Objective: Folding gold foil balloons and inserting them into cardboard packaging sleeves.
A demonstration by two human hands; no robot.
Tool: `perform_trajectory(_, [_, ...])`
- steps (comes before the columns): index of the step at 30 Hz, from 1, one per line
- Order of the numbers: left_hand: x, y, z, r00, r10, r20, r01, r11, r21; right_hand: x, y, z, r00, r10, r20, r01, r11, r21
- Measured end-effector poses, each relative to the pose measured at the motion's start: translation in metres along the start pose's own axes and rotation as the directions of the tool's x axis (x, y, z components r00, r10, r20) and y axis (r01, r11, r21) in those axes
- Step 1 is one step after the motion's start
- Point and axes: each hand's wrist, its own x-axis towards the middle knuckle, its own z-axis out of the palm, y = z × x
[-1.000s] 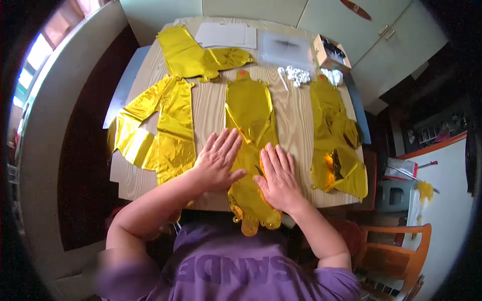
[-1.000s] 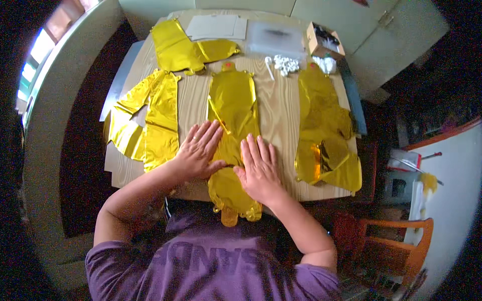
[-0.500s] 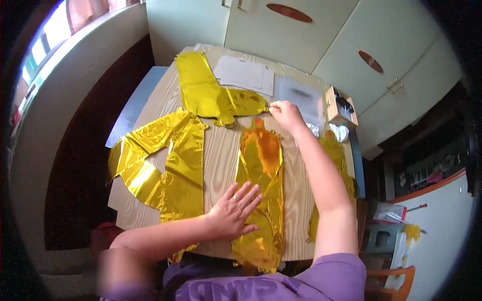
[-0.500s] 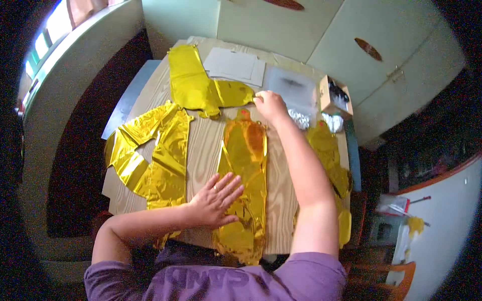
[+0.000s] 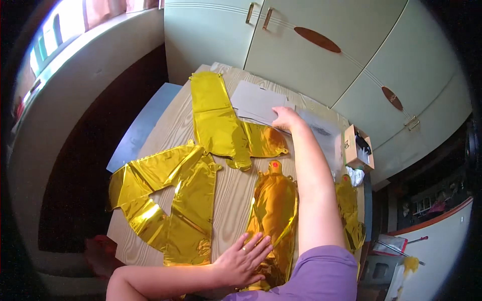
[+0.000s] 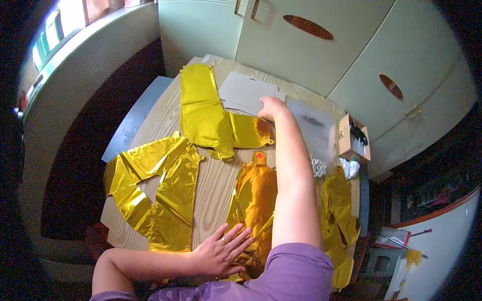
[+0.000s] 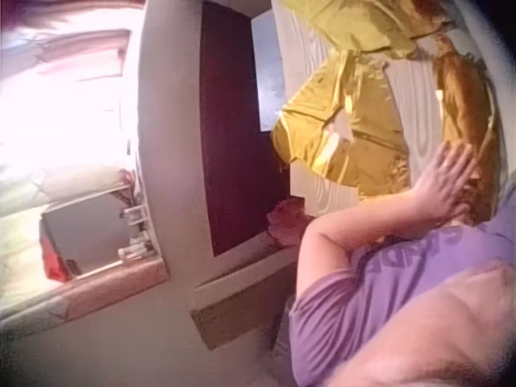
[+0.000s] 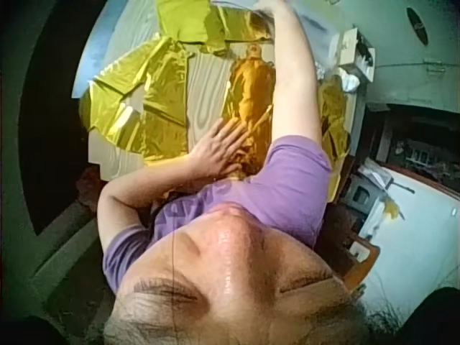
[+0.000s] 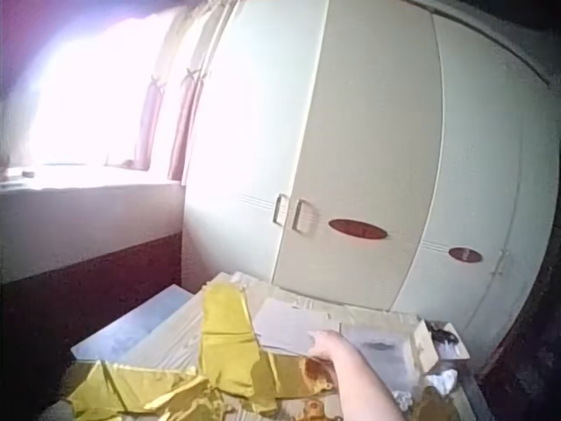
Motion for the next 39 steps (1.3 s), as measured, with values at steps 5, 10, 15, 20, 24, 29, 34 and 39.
perform_trajectory(5, [-0.001, 0.000, -0.002, 0.999, -0.014, -0.035, 0.012, 0.998, -0.056, 0.006, -0.023, -0.014, 0.979, -0.078, 0.191, 0.135, 0.942, -0.306])
perform_trajectory(10, [0.000, -0.001, -0.001, 0.999, -0.002, -0.054, -0.002, 0.998, -0.068, -0.012, -0.026, -0.023, 0.975, -0.156, 0.157, 0.202, 0.918, -0.341])
perform_trajectory(15, [0.000, -0.001, 0.003, 0.996, 0.004, -0.086, -0.010, 0.998, -0.063, -0.010, -0.017, -0.013, 0.965, -0.216, 0.151, 0.261, 0.872, -0.415])
perform_trajectory(20, [0.000, -0.002, 0.002, 0.997, 0.001, -0.074, -0.006, 0.998, -0.064, -0.009, -0.011, -0.001, 0.977, -0.210, -0.030, 0.169, 0.858, -0.484])
perform_trajectory(24, [-0.003, -0.001, 0.002, 0.998, -0.005, -0.063, 0.001, 0.998, -0.055, -0.024, -0.009, 0.014, 0.864, -0.239, -0.443, 0.036, 0.907, -0.420])
perform_trajectory(29, [-0.001, -0.001, 0.007, 0.998, 0.021, -0.058, -0.023, 0.999, -0.030, -0.067, -0.004, -0.011, 0.665, -0.139, -0.734, -0.050, 0.972, -0.229])
perform_trajectory(34, [0.002, -0.001, 0.019, 0.993, 0.029, -0.118, -0.027, 0.999, 0.023, -0.220, -0.030, -0.091, 0.652, 0.476, -0.590, 0.099, 0.718, 0.689])
perform_trajectory(39, [-0.010, 0.001, 0.023, 0.981, 0.019, -0.193, -0.026, 0.999, -0.031, -0.401, -0.111, -0.055, 0.914, 0.402, 0.043, 0.063, -0.248, 0.967])
